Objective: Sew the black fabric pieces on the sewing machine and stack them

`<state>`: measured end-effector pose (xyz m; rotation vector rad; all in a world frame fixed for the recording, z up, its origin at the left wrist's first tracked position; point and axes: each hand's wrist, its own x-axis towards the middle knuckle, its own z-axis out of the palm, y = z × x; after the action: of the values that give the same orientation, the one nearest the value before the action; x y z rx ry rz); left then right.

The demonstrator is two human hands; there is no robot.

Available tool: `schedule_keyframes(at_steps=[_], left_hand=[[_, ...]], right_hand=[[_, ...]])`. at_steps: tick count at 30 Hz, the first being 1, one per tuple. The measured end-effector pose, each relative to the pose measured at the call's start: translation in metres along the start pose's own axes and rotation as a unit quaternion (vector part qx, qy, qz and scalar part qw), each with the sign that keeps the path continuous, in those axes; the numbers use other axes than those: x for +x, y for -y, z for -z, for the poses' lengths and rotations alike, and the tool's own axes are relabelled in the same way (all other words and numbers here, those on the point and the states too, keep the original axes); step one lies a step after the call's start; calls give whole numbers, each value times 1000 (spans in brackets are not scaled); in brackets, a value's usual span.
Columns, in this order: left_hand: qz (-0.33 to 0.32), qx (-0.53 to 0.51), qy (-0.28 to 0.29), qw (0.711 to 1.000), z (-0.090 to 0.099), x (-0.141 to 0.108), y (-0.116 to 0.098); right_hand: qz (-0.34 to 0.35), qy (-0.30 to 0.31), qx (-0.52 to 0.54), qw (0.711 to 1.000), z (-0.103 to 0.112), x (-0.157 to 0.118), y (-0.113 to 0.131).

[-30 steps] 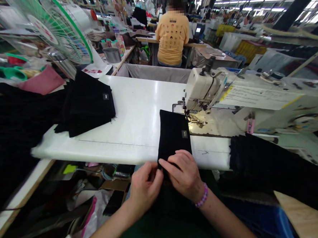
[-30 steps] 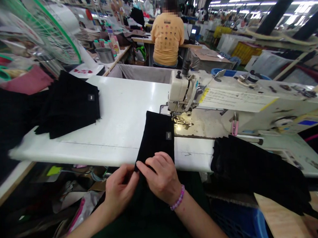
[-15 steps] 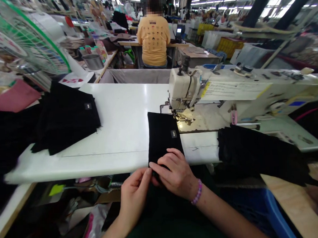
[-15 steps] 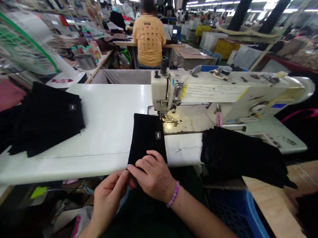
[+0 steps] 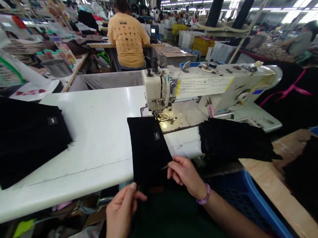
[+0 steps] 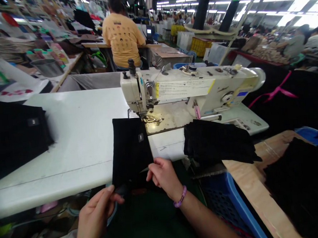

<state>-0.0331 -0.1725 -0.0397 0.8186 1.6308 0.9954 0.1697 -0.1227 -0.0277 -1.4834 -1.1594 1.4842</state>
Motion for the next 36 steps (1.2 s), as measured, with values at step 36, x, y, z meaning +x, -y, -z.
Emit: schedule_keyframes(at_steps=[36], left_hand=[[-503,467,146,713,-56,55,-95]], right_hand=[[521,-103,-397,748,31,12,-1]])
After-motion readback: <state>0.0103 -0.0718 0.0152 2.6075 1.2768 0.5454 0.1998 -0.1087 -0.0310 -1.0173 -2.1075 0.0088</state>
